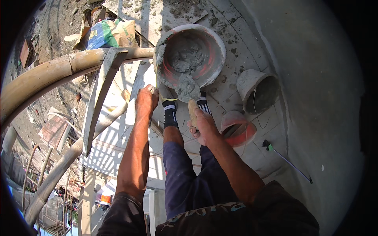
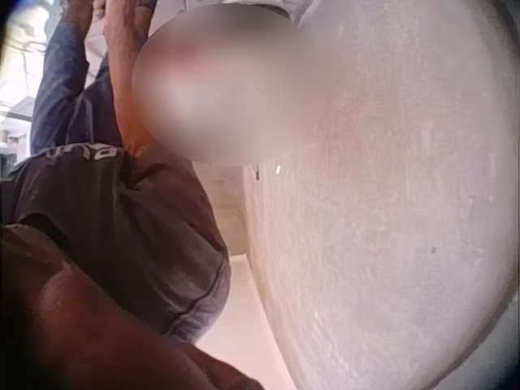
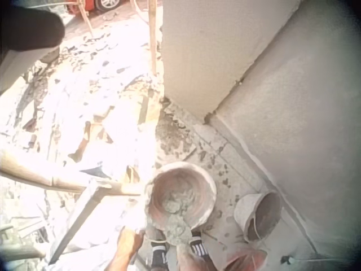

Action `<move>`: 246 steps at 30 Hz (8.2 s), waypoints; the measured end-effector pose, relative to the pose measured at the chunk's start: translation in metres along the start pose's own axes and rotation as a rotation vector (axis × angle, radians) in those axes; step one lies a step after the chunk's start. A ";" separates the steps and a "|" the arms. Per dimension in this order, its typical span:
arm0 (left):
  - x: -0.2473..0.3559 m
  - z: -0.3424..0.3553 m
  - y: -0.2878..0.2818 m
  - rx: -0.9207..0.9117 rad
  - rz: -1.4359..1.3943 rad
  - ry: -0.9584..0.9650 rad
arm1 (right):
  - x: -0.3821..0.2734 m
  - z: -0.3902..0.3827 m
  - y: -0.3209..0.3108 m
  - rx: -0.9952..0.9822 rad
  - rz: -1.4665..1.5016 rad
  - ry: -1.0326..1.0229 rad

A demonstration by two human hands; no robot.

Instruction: The person scoops mortar from a bucket onto a hawk using a trowel. They then apply the mortar to a wall, spreading and smoothing it across the surface.

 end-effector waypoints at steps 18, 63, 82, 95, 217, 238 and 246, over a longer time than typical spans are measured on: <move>-0.051 -0.101 -0.055 0.009 -0.290 -0.027 | -0.021 0.042 0.024 -0.357 0.306 -0.131; 0.063 -0.074 0.050 -0.363 -1.964 -0.042 | -0.012 -0.112 -0.090 -0.063 -1.055 -0.994; 0.039 -0.084 0.076 -0.178 -1.884 -0.544 | -0.033 -0.118 -0.103 0.038 -1.139 -1.102; 0.024 -0.102 0.059 -0.334 -1.857 -0.543 | -0.091 -0.015 -0.073 0.172 -1.207 -1.238; 0.052 -0.086 0.037 -0.082 -0.321 -0.247 | -0.334 -0.093 0.056 -0.013 -2.119 -0.683; 0.053 -0.075 0.026 -0.078 -0.232 -0.239 | -0.195 0.088 0.037 0.469 -2.068 -0.693; 0.063 -0.080 0.043 -0.148 -0.267 -0.231 | -0.162 0.064 0.026 0.377 -2.165 -0.535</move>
Point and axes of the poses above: each hand's wrist, its own z-axis towards the middle knuckle, its own y-axis out of the palm, x = y × z, the point moved 8 cm from there along z, towards the middle knuckle, and after that the axes turned 3 degrees about -z, right-handed, at the moved point
